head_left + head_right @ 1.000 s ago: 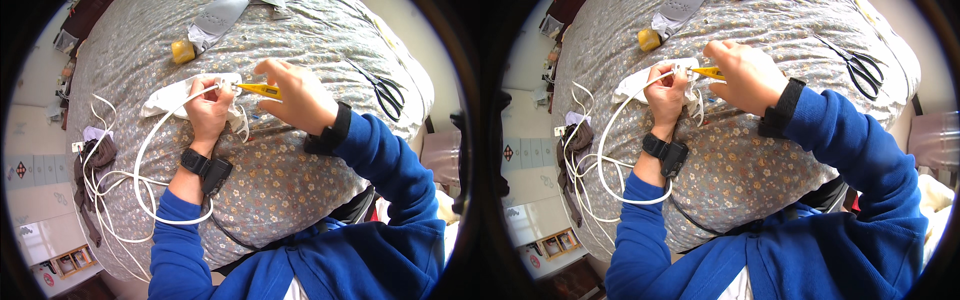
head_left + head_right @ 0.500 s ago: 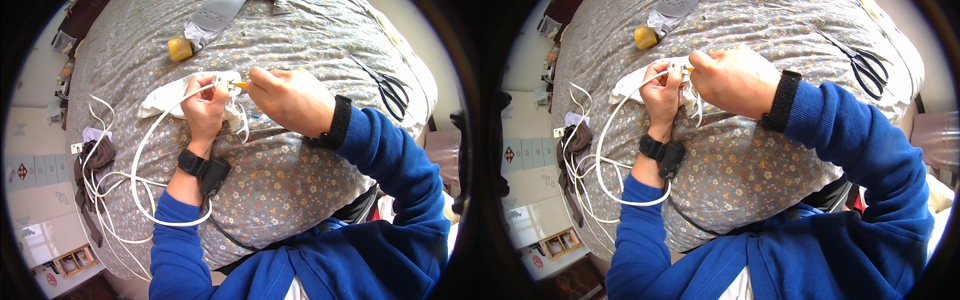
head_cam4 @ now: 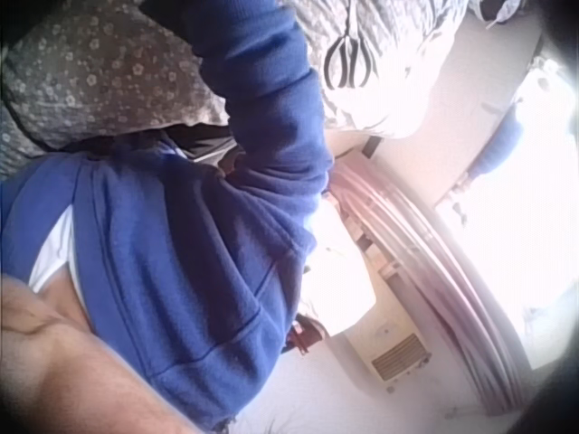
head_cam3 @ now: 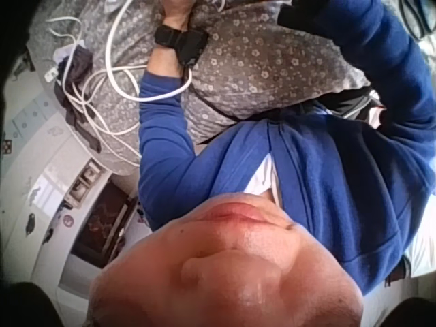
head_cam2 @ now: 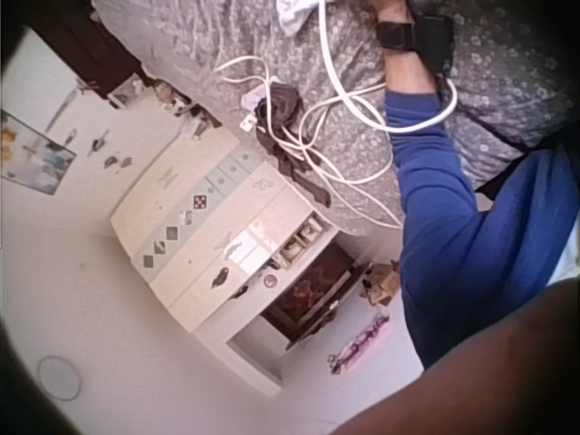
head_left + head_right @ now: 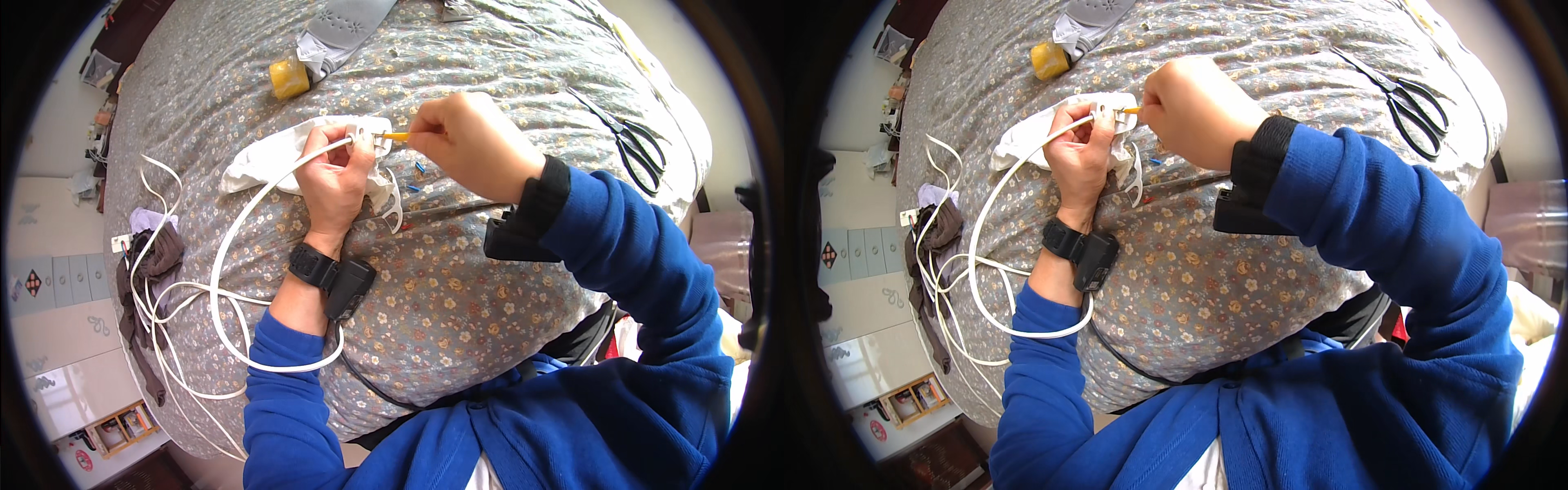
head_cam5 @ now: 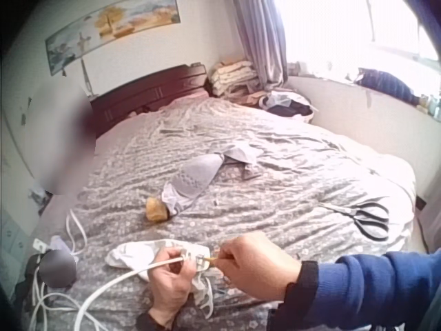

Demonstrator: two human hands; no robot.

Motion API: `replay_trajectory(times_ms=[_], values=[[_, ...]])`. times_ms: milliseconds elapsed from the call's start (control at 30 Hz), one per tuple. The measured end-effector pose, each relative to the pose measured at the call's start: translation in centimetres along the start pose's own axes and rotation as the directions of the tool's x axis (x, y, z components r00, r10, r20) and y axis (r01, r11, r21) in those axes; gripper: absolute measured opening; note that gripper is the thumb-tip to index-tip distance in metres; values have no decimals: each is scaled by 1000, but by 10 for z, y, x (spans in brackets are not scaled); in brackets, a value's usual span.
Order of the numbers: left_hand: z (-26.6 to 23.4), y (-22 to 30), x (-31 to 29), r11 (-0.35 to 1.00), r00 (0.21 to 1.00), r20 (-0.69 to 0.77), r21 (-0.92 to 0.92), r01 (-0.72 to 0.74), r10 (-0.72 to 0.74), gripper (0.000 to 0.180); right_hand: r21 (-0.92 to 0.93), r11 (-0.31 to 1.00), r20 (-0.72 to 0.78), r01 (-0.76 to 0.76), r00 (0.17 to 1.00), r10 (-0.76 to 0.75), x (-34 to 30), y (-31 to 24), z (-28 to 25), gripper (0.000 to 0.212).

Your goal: The person uses a yellow screwdriver to tighten screws on a white electrical plug, securing the internal wires. They repeatedly open and close the plug housing to check the connections.

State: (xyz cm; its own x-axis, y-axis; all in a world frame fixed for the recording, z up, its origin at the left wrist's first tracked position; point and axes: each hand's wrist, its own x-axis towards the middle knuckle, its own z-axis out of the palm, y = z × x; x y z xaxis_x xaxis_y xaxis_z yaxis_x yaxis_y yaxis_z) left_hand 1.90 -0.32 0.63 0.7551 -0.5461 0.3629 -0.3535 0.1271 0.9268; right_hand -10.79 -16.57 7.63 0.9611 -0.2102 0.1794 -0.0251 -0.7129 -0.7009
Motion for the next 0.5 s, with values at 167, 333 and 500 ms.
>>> replay_trajectory(times_ms=[167, 333, 500], values=[[2, -3, 0, 995, 996, -24, 52, -88, 89, 17, 685, 460, 337, -564, 806, 486, 2, 3, -2, 27], [2, -3, 4, 999, 997, -53, 14, -46, 47, 18, 664, 495, 351, -560, 818, 456, 4, 3, 2, 30], [1, -4, 7, 999, 997, -78, -44, 24, -27, 18, -11, 1000, -102, -19, 995, 17, -7, -5, 7, 23]])
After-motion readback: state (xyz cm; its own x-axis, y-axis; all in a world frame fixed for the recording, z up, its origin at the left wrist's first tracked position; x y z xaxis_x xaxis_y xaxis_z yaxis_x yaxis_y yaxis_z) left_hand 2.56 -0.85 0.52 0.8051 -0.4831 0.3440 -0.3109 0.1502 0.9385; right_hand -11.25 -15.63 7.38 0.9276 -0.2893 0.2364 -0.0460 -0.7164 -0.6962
